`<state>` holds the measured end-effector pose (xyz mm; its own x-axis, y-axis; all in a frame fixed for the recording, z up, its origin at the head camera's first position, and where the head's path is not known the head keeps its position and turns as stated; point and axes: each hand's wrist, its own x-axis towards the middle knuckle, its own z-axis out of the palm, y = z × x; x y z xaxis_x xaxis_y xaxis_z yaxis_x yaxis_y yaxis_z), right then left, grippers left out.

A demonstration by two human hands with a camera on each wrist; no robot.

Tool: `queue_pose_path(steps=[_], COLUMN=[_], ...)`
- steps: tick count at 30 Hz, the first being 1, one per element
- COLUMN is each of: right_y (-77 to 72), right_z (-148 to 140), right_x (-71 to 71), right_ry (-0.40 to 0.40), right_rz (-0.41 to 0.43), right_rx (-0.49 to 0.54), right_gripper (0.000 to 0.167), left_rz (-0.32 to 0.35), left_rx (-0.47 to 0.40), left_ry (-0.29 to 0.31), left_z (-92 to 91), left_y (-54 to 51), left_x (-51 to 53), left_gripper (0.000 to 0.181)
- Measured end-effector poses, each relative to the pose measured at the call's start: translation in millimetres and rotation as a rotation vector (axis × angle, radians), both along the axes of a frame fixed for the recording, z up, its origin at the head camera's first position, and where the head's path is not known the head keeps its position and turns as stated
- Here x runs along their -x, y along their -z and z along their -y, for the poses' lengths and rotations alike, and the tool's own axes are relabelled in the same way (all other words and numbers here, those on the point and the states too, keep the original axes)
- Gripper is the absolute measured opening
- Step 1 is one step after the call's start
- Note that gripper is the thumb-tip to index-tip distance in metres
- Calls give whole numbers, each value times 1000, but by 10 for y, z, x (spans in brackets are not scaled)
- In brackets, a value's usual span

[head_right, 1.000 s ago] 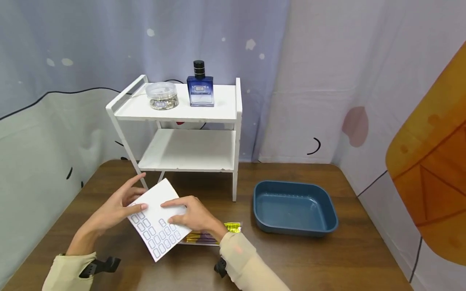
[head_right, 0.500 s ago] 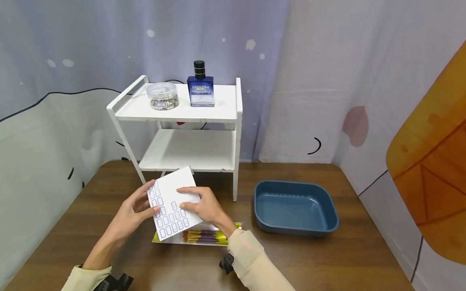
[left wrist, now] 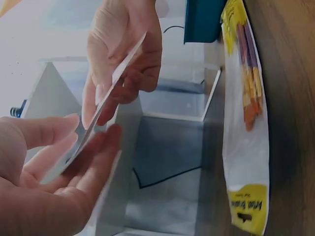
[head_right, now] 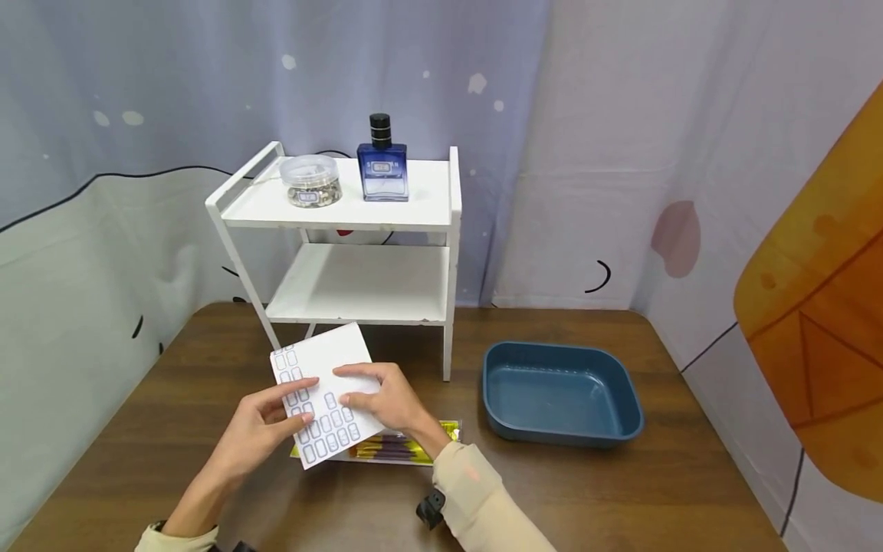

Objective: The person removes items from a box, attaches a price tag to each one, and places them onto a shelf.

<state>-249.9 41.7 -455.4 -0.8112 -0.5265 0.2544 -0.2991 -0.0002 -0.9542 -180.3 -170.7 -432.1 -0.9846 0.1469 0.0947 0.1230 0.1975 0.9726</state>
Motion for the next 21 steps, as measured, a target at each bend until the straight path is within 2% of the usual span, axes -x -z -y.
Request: queue_pose_path(steps=[6,11,17,21], right_y=[45,75,85,89], right_z=[-21,-17,30,56], right_x=[-14,-33,-43,-59], right_ry=[19,84,148,163], right_rz=[-3,-50,-125,-140], right_rx=[-7,-47,-43,-8], right_gripper=[38,40,38,34], left_rz=[31,61,40,30], left_rx=[-26,-80,-131,-134], left_ry=[-59,-121,-170,-203], left_z=[-89,-139,-201,-224], left_y=[66,84,82,85], left_x=[40,58,80,88], left_gripper=[43,45,46,44])
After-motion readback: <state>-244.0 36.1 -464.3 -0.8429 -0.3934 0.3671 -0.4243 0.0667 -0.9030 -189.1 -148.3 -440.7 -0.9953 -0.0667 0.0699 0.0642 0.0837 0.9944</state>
